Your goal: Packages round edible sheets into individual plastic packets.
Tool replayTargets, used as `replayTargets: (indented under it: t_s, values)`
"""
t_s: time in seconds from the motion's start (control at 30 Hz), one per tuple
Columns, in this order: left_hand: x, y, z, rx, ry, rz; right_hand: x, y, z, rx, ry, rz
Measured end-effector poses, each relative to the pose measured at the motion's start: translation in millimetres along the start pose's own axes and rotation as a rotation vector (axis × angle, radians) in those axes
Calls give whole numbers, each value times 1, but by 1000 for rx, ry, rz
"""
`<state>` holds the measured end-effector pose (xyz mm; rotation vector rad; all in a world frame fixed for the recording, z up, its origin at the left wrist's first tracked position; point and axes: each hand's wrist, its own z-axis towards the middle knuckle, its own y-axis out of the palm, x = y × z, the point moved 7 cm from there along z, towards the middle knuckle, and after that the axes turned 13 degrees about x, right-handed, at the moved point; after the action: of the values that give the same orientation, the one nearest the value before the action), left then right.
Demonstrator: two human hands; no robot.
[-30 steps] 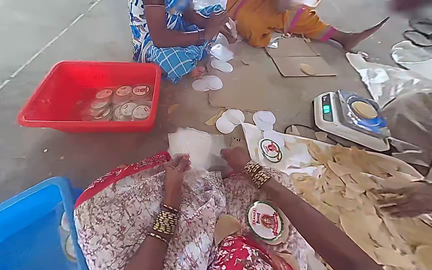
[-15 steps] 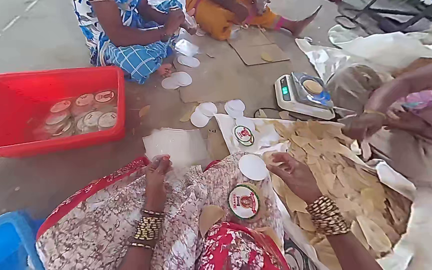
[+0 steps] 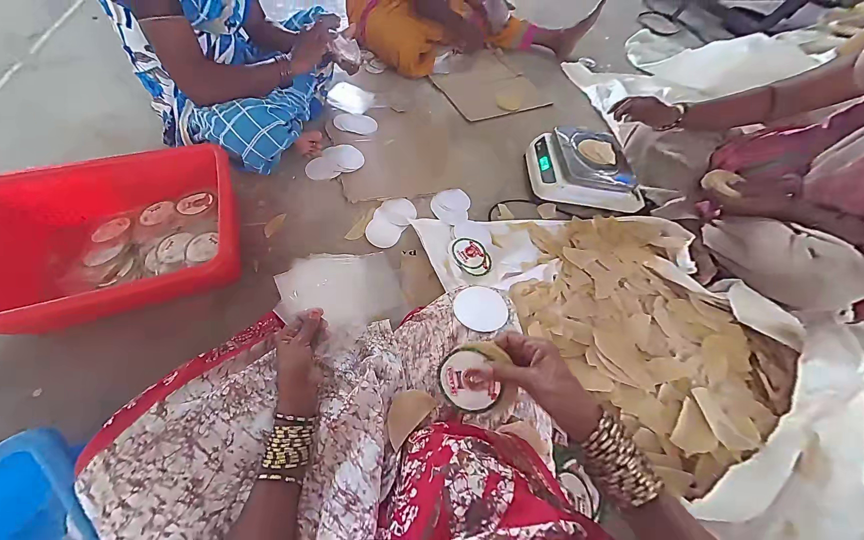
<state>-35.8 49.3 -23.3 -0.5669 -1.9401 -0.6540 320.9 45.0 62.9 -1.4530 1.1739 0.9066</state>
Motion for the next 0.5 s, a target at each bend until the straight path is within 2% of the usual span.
replayTargets:
  t_s: [0.07,0.13,0.27,0.4,0.5]
  values:
    - [0,0,0,4,-8,1,-21,-10,22,22,-7,77]
    - [1,1,-1,-4,-16,2,-25,-20,55,65,12,1]
    - [1,1,-2,-5,-38,1,12,-27,110,104,21,-553]
    - [2,1,-1,14,-54,13,12,-18,116,13,57,-833]
    - [0,5,0,1,-71,23,0,-14,115,-42,72,-928]
